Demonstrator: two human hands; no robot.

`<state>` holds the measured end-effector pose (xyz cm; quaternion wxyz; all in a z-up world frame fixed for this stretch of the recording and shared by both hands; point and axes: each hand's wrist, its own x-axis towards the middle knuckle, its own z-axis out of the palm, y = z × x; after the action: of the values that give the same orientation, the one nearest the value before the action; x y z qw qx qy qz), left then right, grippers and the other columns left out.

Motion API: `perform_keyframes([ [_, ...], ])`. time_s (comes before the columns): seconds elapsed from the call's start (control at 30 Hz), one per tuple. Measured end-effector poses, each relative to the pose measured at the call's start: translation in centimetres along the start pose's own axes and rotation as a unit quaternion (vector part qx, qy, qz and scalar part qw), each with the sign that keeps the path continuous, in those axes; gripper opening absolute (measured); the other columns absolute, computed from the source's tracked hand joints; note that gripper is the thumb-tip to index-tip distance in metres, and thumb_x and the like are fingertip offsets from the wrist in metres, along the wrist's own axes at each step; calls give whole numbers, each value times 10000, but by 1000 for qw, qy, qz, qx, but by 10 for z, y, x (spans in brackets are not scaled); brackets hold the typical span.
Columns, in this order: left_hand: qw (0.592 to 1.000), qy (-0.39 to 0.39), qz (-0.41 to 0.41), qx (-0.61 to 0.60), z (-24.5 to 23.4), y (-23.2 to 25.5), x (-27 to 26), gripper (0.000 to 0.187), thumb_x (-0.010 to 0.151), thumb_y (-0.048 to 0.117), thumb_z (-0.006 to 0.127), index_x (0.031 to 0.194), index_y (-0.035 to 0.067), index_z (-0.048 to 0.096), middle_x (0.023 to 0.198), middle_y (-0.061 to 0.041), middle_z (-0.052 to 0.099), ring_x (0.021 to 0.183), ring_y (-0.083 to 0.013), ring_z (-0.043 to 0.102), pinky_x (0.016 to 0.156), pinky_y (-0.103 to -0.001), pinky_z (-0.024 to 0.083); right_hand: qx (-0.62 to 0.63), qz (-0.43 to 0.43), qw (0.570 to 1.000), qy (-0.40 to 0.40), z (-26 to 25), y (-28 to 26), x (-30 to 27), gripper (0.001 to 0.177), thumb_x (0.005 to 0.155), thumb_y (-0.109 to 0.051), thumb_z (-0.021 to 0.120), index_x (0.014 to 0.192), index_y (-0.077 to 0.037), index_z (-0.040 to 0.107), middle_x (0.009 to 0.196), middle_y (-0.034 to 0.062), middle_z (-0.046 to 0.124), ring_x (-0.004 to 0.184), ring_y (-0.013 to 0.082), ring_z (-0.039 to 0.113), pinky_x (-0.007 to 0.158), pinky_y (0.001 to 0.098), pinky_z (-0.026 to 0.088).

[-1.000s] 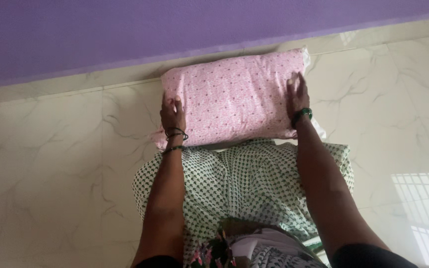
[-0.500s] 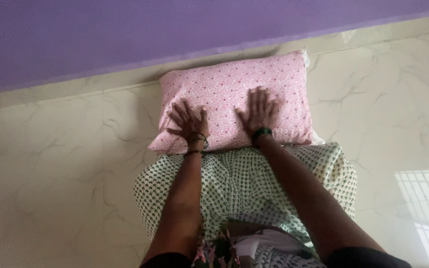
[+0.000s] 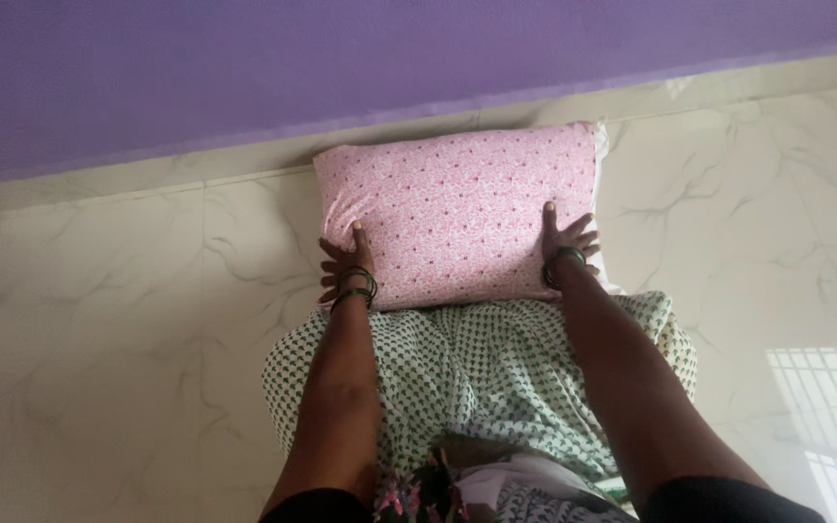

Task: The person sits on the floor and puts a pink patterned pillowcase onto a white pillow. They align the case, insert the pillow, and smooth the fabric to fit the pillow snugly.

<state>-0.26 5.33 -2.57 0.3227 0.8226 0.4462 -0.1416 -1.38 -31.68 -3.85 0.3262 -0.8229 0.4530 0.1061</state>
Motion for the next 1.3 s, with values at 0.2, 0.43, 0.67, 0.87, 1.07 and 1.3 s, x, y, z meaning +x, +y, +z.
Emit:
perform_keyframes([
  [0.2, 997, -39, 21, 64, -18, -3, -11, 1132, 796, 963, 190, 1670, 262, 29, 1627, -191, 300, 1449, -443, 335, 1097, -743, 200, -63, -25, 998, -14, -23, -4, -19, 1107, 879, -918, 209, 1668, -143, 159, 1663, 240, 305, 1552, 403, 271, 1230, 673, 180],
  [0.43, 975, 90, 135, 153, -39, 6, -19, 942, 890, 736, 328, 1653, 203, 182, 1669, -152, 264, 1514, -399, 258, 1125, -713, 181, -166, -61, 984, 23, -59, -10, -50, 962, 994, -790, 210, 1654, -91, 210, 1650, 248, 314, 1530, 394, 303, 1240, 636, 174],
  [0.67, 797, 150, 553, 191, 28, 80, -30, 704, 1051, 611, 245, 1663, 274, 154, 1743, -3, 60, 1604, -239, 46, 1236, -659, -50, -186, -503, 831, 146, 1, -62, -61, 721, 1071, -517, 256, 1644, -108, 102, 1731, 116, 54, 1591, 265, 57, 1237, 591, -18],
  [0.87, 801, 79, 531, 264, 59, 112, -41, 653, 1023, 518, 159, 1638, 304, 106, 1718, 17, -3, 1567, -224, -69, 1189, -673, -105, -306, -510, 803, 36, 36, -116, -77, 653, 1066, -457, 204, 1649, -193, 78, 1733, 2, -5, 1598, 202, -6, 1269, 535, -45],
  [1.07, 828, 49, 439, 344, 43, 129, -56, 743, 999, 646, 171, 1641, 296, 44, 1720, -27, -71, 1564, -258, -116, 1197, -655, -111, -295, -440, 848, 16, 35, -117, -44, 717, 1060, -557, 172, 1640, -167, 15, 1730, 48, -53, 1583, 223, -55, 1257, 506, -68],
  [1.3, 869, 17, 385, 310, 27, 143, -25, 876, 943, 785, 188, 1652, 292, 39, 1727, -51, -79, 1579, -282, -97, 1211, -645, -90, -225, -381, 897, 6, 9, -107, 3, 896, 999, -718, 128, 1644, -107, 9, 1721, 125, -73, 1588, 292, -72, 1254, 504, -87],
])
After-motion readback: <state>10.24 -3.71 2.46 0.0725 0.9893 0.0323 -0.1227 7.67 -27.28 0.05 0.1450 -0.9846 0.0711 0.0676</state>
